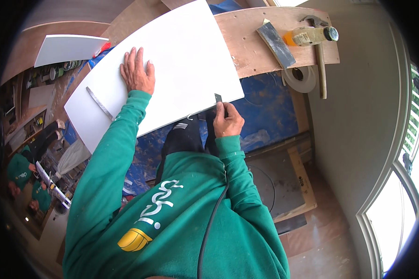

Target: The person sands the edges of a white board using a hand file and then trims the laminate edge with a utility knife.

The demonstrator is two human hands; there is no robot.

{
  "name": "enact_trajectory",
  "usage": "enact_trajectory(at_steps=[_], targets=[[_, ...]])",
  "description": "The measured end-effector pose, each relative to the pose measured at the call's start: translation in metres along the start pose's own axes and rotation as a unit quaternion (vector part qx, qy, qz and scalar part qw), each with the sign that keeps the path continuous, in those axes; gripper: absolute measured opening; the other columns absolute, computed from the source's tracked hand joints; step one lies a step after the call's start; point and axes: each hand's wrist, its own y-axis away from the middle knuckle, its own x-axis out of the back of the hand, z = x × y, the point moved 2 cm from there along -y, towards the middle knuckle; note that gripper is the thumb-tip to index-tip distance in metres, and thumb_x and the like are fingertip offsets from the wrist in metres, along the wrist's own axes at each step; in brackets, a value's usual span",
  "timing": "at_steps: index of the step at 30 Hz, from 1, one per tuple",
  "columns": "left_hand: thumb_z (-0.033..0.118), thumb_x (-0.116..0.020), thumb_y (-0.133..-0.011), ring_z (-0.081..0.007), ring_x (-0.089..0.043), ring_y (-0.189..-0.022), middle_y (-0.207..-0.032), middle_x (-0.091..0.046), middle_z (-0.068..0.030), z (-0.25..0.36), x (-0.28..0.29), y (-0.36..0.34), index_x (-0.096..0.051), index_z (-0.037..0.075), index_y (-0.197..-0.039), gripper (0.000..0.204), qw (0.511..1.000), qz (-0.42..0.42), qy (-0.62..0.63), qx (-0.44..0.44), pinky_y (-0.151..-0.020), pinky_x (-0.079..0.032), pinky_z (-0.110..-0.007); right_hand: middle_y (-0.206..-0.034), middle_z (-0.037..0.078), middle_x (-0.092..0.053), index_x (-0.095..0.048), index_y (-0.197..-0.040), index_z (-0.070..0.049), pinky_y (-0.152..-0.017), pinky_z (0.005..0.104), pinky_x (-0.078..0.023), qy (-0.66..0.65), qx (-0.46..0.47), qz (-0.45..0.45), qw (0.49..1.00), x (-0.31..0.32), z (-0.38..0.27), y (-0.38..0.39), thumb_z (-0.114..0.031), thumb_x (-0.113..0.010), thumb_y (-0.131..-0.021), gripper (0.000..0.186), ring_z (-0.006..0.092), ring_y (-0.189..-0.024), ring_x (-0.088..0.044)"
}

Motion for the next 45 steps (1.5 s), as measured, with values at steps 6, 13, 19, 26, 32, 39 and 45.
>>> enact_trajectory(at_steps=[6,13,19,26,32,39,45], targets=[[0.032,-0.054,-0.093,-0.0303,-0.026,-0.143,-0.151,-0.036,-0.0080,-0.004,-0.002,0.001,-0.042,0.017,-0.143,0.054,1.000,0.004,0.001,0.005,-0.116,-0.017,-0.055,-0.066,0.010,-0.067,-0.068,-0.087,0.003,-0.055,0.0294,-0.050,-0.079,-0.088,-0.026,0.993,0.004,-0.002,0.004,-0.019,-0.065,-0.091,0.022,0.0172,-0.058,-0.066],[0.032,-0.054,-0.093,-0.0307,-0.026,-0.143,-0.151,-0.035,-0.0087,-0.002,-0.001,0.001,-0.042,0.016,-0.143,0.053,1.000,0.008,0.002,-0.001,-0.116,-0.017,-0.055,-0.067,0.010,-0.067,-0.068,-0.086,0.002,-0.054,0.0290,-0.049,-0.048,-0.082,-0.035,0.995,0.006,0.008,0.011,-0.020,-0.065,-0.091,0.023,0.0159,-0.056,-0.064],[0.032,-0.054,-0.093,-0.0312,-0.026,-0.143,-0.151,-0.035,-0.0089,-0.001,0.000,0.000,-0.043,0.017,-0.143,0.053,1.000,0.007,-0.008,-0.002,-0.116,-0.017,-0.056,-0.070,0.019,-0.066,-0.068,-0.084,0.002,-0.057,0.0326,-0.050,-0.037,-0.052,-0.075,0.995,-0.022,0.005,0.016,-0.018,-0.068,-0.089,0.021,0.0260,-0.058,-0.065],[0.032,-0.055,-0.093,-0.0309,-0.026,-0.143,-0.150,-0.036,-0.0089,-0.003,-0.001,0.000,-0.043,0.017,-0.143,0.053,1.000,0.000,0.004,0.004,-0.116,-0.017,-0.056,-0.063,0.009,-0.065,-0.068,-0.087,0.001,-0.052,0.0285,-0.047,-0.029,-0.013,-0.003,0.999,0.007,0.009,0.002,-0.019,-0.066,-0.091,0.021,0.0138,-0.052,-0.061],[0.028,-0.054,-0.094,-0.0302,-0.026,-0.143,-0.151,-0.035,-0.0085,-0.001,0.002,0.001,-0.042,0.016,-0.143,0.052,1.000,0.004,0.022,0.009,-0.115,-0.016,-0.055,-0.066,0.012,-0.066,-0.068,-0.085,0.000,-0.057,0.0312,-0.050,0.007,-0.021,-0.015,1.000,0.001,0.009,0.018,-0.018,-0.065,-0.091,0.019,0.0208,-0.057,-0.065],[0.028,-0.054,-0.094,-0.0300,-0.025,-0.144,-0.151,-0.035,-0.0087,0.000,0.003,0.001,-0.042,0.016,-0.143,0.052,1.000,0.008,0.021,0.008,-0.115,-0.016,-0.055,-0.067,0.013,-0.067,-0.068,-0.086,0.001,-0.059,0.0329,-0.051,0.002,-0.020,-0.013,1.000,-0.013,0.009,0.013,-0.017,-0.066,-0.090,0.019,0.0223,-0.060,-0.066],[0.028,-0.053,-0.094,-0.0302,-0.025,-0.144,-0.151,-0.035,-0.0084,0.003,0.003,-0.001,-0.042,0.016,-0.143,0.052,1.000,0.000,0.006,0.011,-0.115,-0.016,-0.055,-0.066,0.010,-0.067,-0.068,-0.086,0.003,-0.054,0.0300,-0.049,-0.086,-0.082,-0.059,0.991,-0.012,0.002,0.009,-0.020,-0.065,-0.092,0.024,0.0156,-0.054,-0.064]])
